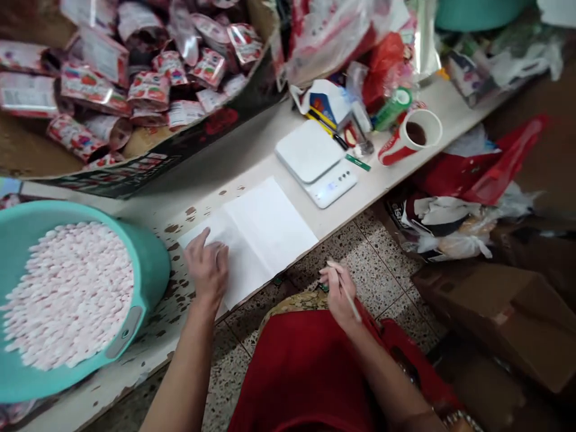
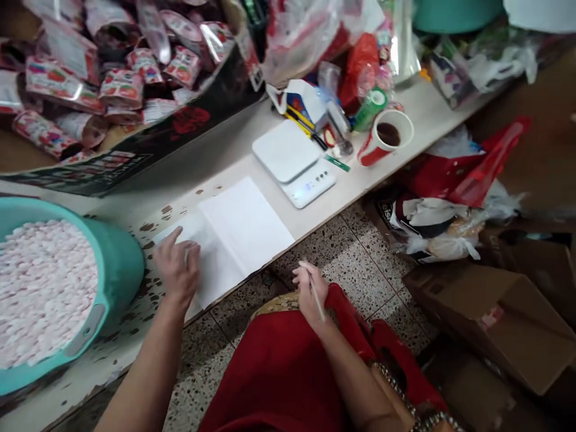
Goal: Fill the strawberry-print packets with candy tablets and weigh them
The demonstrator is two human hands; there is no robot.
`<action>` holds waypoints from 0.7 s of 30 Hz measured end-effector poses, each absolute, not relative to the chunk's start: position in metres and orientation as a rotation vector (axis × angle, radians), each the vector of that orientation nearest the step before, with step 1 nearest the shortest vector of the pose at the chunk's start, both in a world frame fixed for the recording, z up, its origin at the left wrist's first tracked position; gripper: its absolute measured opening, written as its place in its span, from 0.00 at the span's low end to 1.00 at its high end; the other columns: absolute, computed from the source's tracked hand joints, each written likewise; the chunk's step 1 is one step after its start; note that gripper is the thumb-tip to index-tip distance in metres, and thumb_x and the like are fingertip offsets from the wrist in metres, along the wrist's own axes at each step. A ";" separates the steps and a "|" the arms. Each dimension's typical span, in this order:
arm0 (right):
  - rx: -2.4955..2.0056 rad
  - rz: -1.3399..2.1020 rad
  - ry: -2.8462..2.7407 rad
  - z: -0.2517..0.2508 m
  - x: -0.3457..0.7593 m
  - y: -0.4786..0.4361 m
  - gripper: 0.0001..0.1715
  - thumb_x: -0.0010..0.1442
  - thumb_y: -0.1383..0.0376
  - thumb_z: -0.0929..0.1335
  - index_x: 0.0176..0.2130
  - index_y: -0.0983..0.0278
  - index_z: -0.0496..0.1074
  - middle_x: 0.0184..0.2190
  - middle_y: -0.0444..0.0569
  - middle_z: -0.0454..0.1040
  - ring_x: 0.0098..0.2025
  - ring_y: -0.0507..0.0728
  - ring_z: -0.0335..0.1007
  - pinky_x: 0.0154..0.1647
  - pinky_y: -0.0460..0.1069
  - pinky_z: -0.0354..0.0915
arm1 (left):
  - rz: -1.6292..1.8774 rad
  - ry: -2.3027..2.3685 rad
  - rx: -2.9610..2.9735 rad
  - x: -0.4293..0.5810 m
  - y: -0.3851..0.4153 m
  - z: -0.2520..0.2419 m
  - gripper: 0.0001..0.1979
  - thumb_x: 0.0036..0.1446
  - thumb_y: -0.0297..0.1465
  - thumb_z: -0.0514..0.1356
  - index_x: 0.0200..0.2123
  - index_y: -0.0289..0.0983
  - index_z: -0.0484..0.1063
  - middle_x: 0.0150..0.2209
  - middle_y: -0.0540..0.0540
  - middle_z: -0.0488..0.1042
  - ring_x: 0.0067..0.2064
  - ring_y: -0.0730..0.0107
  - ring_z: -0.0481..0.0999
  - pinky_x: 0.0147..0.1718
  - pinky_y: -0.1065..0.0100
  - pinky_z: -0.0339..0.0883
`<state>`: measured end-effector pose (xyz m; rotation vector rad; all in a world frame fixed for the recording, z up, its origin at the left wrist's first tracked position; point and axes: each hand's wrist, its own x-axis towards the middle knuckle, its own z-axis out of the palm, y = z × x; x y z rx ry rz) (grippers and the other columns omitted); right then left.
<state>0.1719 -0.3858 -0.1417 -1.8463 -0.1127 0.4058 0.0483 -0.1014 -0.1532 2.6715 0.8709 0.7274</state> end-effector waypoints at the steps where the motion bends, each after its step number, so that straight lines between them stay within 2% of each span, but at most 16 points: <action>1: -1.869 0.432 -0.010 -0.153 0.164 -0.410 0.17 0.66 0.55 0.62 0.47 0.61 0.71 0.33 0.46 0.78 0.28 0.51 0.73 0.30 0.47 0.68 | 0.806 0.819 2.677 0.044 -0.118 -0.148 0.06 0.63 0.32 0.59 0.37 0.35 0.72 0.50 0.36 0.75 0.51 0.58 0.72 0.52 0.57 0.63; 3: -1.870 0.495 0.186 -0.180 0.152 -0.448 0.22 0.65 0.52 0.61 0.49 0.63 0.72 0.33 0.48 0.79 0.30 0.53 0.74 0.29 0.47 0.68 | 0.782 0.658 2.651 0.035 -0.166 -0.140 0.04 0.62 0.30 0.61 0.39 0.36 0.73 0.38 0.42 0.77 0.41 0.64 0.74 0.44 0.63 0.66; 6: -1.754 0.578 0.406 -0.227 0.138 -0.484 0.28 0.61 0.46 0.62 0.47 0.65 0.72 0.32 0.50 0.79 0.29 0.55 0.75 0.26 0.48 0.67 | 0.314 0.407 2.429 0.029 -0.262 -0.149 0.06 0.64 0.33 0.59 0.42 0.39 0.75 0.31 0.48 0.77 0.33 0.70 0.74 0.36 0.70 0.68; 8: -1.658 0.605 0.508 -0.260 0.128 -0.500 0.30 0.59 0.44 0.63 0.46 0.65 0.73 0.31 0.51 0.79 0.28 0.55 0.74 0.24 0.47 0.66 | 0.005 0.471 2.183 0.029 -0.324 -0.170 0.13 0.67 0.39 0.55 0.43 0.40 0.76 0.35 0.46 0.79 0.36 0.68 0.77 0.39 0.69 0.70; 11: -1.537 0.625 0.634 -0.309 0.114 -0.514 0.32 0.56 0.42 0.66 0.47 0.64 0.72 0.33 0.51 0.79 0.28 0.56 0.75 0.22 0.47 0.66 | -0.240 0.787 1.890 0.033 -0.385 -0.217 0.23 0.66 0.50 0.50 0.43 0.39 0.75 0.41 0.44 0.79 0.42 0.63 0.78 0.44 0.64 0.72; 13: -1.453 0.640 0.707 -0.339 0.105 -0.518 0.34 0.54 0.42 0.67 0.47 0.64 0.72 0.34 0.53 0.80 0.30 0.57 0.77 0.22 0.47 0.67 | -0.314 0.913 1.784 0.039 -0.399 -0.251 0.27 0.63 0.55 0.50 0.44 0.38 0.73 0.35 0.46 0.76 0.35 0.66 0.75 0.37 0.65 0.71; 16: -1.331 0.651 0.775 -0.382 0.094 -0.519 0.37 0.51 0.41 0.68 0.48 0.65 0.71 0.36 0.54 0.80 0.33 0.59 0.78 0.23 0.48 0.69 | -0.380 0.937 1.726 0.055 -0.394 -0.295 0.29 0.60 0.57 0.52 0.47 0.38 0.68 0.26 0.53 0.66 0.24 0.74 0.64 0.27 0.70 0.64; 18: -1.253 0.666 0.782 -0.407 0.088 -0.518 0.37 0.51 0.41 0.69 0.50 0.64 0.71 0.39 0.54 0.80 0.36 0.60 0.78 0.26 0.49 0.71 | -0.402 0.914 1.746 0.070 -0.387 -0.321 0.29 0.60 0.56 0.53 0.49 0.38 0.64 0.26 0.54 0.63 0.24 0.76 0.62 0.27 0.71 0.62; 21: -1.176 0.719 0.775 -0.438 0.083 -0.520 0.36 0.49 0.43 0.71 0.48 0.64 0.73 0.41 0.55 0.81 0.40 0.61 0.78 0.31 0.50 0.73 | -0.481 0.828 1.814 0.091 -0.383 -0.356 0.26 0.62 0.51 0.54 0.53 0.38 0.60 0.29 0.53 0.66 0.26 0.76 0.64 0.30 0.71 0.63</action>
